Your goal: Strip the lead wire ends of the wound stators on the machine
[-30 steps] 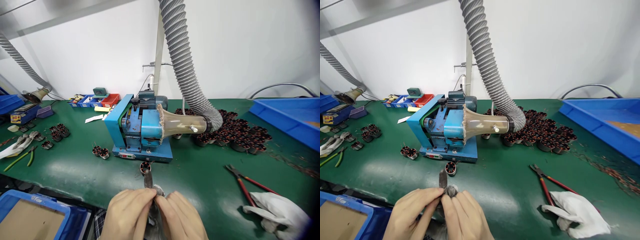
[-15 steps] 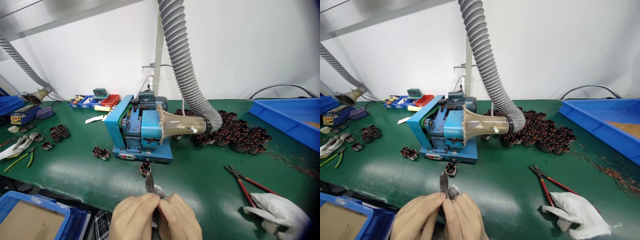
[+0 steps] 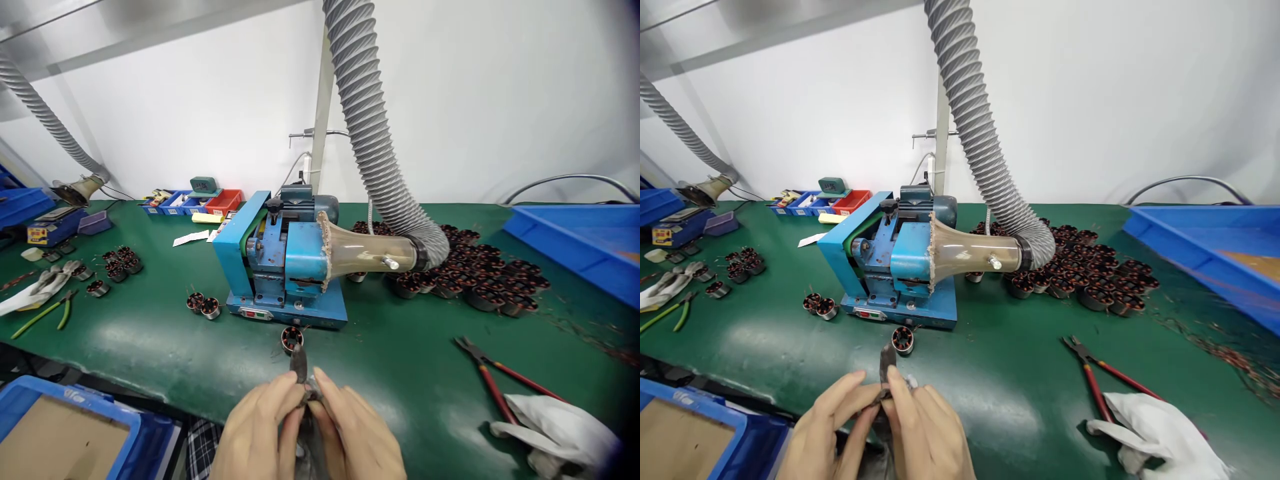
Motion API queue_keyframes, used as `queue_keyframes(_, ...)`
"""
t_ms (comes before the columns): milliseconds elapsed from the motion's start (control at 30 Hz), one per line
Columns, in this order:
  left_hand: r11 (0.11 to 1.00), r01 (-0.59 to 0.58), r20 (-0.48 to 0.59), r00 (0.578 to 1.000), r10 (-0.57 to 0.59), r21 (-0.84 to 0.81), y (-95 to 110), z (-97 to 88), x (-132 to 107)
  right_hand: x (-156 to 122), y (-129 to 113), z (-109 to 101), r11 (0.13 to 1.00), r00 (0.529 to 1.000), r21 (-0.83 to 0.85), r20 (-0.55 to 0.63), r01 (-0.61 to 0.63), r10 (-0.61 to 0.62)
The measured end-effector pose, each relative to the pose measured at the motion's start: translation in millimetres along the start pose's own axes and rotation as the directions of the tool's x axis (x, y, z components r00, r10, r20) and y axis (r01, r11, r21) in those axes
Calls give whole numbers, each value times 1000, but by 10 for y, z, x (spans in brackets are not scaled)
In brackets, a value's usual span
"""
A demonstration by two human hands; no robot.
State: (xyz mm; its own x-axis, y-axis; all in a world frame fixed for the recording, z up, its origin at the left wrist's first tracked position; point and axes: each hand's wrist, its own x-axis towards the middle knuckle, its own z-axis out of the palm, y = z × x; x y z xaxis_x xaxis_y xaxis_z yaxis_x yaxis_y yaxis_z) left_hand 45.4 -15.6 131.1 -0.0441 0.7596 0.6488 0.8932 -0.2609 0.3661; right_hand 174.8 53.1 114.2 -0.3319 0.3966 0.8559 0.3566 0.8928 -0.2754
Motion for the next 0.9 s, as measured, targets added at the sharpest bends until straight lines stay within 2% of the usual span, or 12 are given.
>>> queue_keyframes(67,997,-79,58,995,80,-8,-65,-51,48,45,3,-37,987,991,139,118,-79,63)
queue_keyframes(133,990,-55,148,986,74,-127,-112,-97,109,94,0,-94,922,949,306,277,-237,152)
queue_keyframes(200,956,65,254,967,10,-285,-129,-137,171,124,-3,-167,820,865,383,438,-425,244)
queue_keyframes(267,901,191,342,938,-51,-389,-122,-168,219,127,6,-241,728,770,385,563,-567,302)
queue_keyframes(333,847,292,393,913,-109,-445,-110,-188,246,117,29,-300,641,687,389,658,-661,309)
queue_keyframes(400,790,404,438,878,-193,-461,-114,-196,249,114,57,-326,556,633,419,726,-718,269)
queue_keyframes(533,695,609,540,757,-367,-381,-183,-157,208,144,64,-275,364,603,504,758,-783,248)
queue_keyframes(600,632,661,555,726,-405,-404,-216,-102,177,149,40,-222,239,595,546,754,-803,278)
queue_keyframes(700,424,676,540,736,-407,-602,-206,4,149,121,2,-157,124,578,575,738,-809,348)
queue_keyframes(800,233,598,484,777,-402,-767,-144,82,162,87,-11,-138,64,518,535,771,-842,371)
queue_keyframes(867,201,564,462,795,-392,-801,-110,93,185,82,-4,-151,62,494,511,782,-857,381)
queue_keyframes(900,220,562,460,802,-380,-797,-102,85,198,88,2,-164,77,491,504,778,-860,391)
